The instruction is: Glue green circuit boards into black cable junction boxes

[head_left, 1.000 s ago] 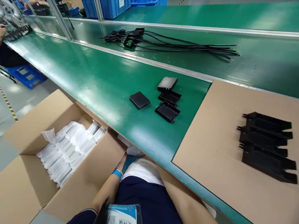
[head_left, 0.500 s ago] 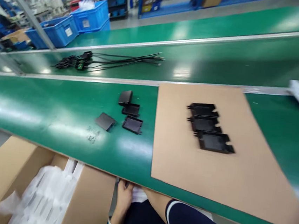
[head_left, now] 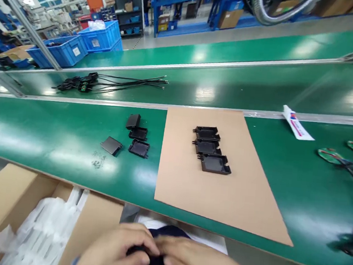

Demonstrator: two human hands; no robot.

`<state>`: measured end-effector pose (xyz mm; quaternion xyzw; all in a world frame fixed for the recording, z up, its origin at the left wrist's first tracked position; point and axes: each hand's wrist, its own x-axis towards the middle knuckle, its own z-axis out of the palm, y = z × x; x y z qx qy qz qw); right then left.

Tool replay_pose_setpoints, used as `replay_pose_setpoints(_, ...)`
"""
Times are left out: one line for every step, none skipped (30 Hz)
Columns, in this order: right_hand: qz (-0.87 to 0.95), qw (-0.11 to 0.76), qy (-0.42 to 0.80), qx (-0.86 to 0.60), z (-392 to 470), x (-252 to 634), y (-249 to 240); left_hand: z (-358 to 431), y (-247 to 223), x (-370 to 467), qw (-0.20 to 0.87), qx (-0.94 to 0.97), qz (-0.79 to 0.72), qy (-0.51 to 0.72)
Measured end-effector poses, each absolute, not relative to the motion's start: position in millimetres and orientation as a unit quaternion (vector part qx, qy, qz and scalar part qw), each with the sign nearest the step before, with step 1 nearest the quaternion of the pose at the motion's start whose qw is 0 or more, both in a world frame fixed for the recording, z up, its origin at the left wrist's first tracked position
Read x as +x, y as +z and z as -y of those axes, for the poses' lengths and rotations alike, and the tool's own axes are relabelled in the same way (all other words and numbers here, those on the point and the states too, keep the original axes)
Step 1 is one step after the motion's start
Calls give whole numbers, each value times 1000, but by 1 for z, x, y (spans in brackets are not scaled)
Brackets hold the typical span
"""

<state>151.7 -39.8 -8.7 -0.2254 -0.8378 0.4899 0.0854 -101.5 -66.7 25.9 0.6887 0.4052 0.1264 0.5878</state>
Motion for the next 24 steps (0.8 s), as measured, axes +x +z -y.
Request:
replay_pose_setpoints(840,88,493,-211,36,160,7,49,49,-109,531,721,-425,131)
replay_pose_setpoints(844,97,485,-208,28,163,22,26,66,-116,456,751,-455,147)
replay_pose_setpoints(851,108,463,-223,14,161,35,-2,78,-121,379,764,-498,159)
replay_pose_setpoints(867,125,413,-249,-3,153,46,-34,83,-124,301,756,-552,184)
replay_pose_setpoints(884,137,344,-285,-24,138,52,-68,83,-126,234,726,-614,204)
replay_pose_setpoints(898,137,261,-326,-46,120,55,-102,80,-125,187,683,-674,213)
replay_pose_setpoints(907,120,179,-361,-68,99,55,-134,75,-124,166,660,-700,215)
replay_pose_setpoints(906,117,150,-379,-88,78,51,-163,68,-122,158,648,-713,215)
replay_pose_setpoints(904,112,132,-391,-104,60,46,-188,61,-120,158,637,-723,215)
replay_pose_setpoints(905,106,119,-395,-116,47,41,-207,54,-119,166,630,-728,215)
replay_pose_setpoints(906,104,115,-393,-123,38,36,-222,49,-119,176,624,-730,218)
replay_pose_setpoints(909,102,110,-389,-125,35,33,-232,45,-122,188,618,-730,223)
replay_pose_setpoints(912,101,107,-384,-122,38,31,-238,43,-125,203,612,-729,231)
replay_pose_setpoints(915,104,103,-376,-115,47,31,-242,43,-130,219,605,-726,242)
replay_pose_setpoints(918,113,100,-366,-105,61,32,-243,45,-136,238,598,-721,257)
replay_pose_setpoints(921,126,99,-355,-94,79,34,-243,48,-142,263,589,-714,273)
replay_pose_setpoints(924,148,98,-339,-82,101,35,-242,54,-147,291,581,-702,291)
replay_pose_setpoints(925,174,100,-323,-70,123,35,-241,60,-151,321,574,-686,310)
replay_pose_setpoints(922,197,110,-315,-58,147,33,-240,67,-152,351,568,-668,329)
replay_pose_setpoints(916,214,122,-316,-47,169,30,-241,73,-151,379,562,-649,345)
replay_pose_setpoints(908,228,132,-326,-37,190,25,-242,78,-146,404,557,-630,359)
replay_pose_setpoints(899,238,140,-339,-27,209,20,-245,82,-138,427,553,-613,369)
replay_pose_setpoints(892,243,145,-353,-18,225,14,-250,84,-126,448,550,-596,376)
replay_pose_setpoints(885,246,145,-367,-11,238,8,-256,83,-110,459,558,-580,376)
